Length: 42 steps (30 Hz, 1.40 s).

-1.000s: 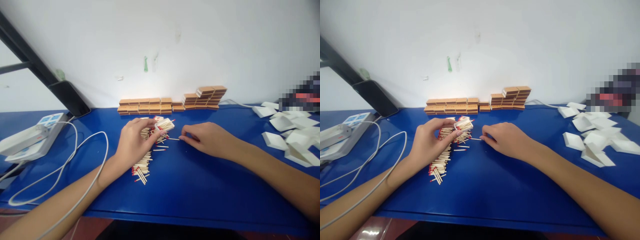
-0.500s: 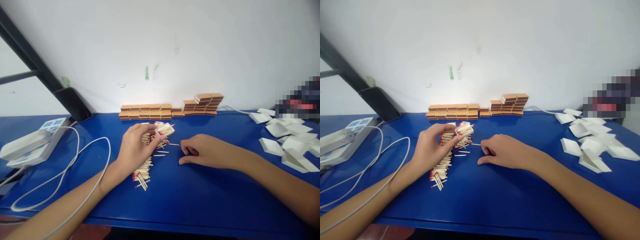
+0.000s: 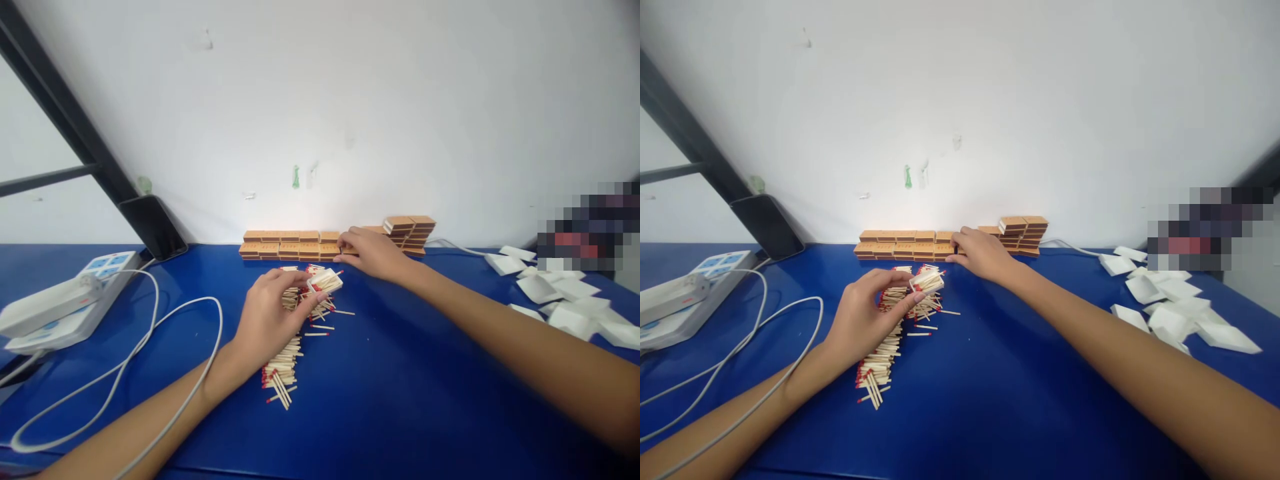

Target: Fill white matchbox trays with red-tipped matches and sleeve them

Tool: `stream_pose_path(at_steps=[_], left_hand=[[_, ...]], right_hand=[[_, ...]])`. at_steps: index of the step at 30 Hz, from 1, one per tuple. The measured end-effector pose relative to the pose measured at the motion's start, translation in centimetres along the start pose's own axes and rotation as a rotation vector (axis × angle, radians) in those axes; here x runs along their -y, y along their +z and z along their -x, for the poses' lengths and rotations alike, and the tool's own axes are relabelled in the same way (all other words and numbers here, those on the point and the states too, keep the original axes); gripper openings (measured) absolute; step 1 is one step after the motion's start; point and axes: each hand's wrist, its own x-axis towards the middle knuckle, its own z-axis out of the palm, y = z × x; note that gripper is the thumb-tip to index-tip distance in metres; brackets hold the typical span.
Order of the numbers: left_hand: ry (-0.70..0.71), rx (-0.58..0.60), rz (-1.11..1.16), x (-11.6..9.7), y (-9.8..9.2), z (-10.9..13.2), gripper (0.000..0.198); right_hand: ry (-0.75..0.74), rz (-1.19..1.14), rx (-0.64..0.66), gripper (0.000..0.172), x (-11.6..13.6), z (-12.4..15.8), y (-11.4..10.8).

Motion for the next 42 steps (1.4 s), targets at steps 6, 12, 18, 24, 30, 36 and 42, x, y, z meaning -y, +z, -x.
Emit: stream_pose_path(at_steps=[6,12,18,24,30,36,42], left_hand=[[0.058,0.073,0.024,-0.3,-0.3,0.0,0.032],[0.287,0.362,0.132,-1.2,-0.1,1.0,0.037],[0.369,0.481,0.148,-1.2,0.5,1.5,0.037],[0.395,0.459,0.132,-1.0,0.6,1.4,0.038],[0.370,0.466,0.106,-0.9,0.6,1.6,0.037],[0.369,0.464,0.107,-1.0,0.5,1.5,0.032],[0.367,0.427,0.081,-0.9,0.4,1.4,0.031]], right_hand=[[-0.069,0.052,0.040,0.018,-0.4,-2.0,1.0],[-0.114,0.147,0.058,0.025,0.2,-1.8,0.8],[-0.062,0.205,0.023,0.033,0.6,-0.8,0.6],[0.009,0.207,-0.006,0.023,-3.1,0.4,-1.1],[-0.075,0.264,0.064,0.033,-4.6,0.9,-0.7],[-0.034,0.358,0.078,0.036,-3.4,0.6,0.1],[-0.021,0.423,0.081,0.030,-2.0,0.2,0.5]])
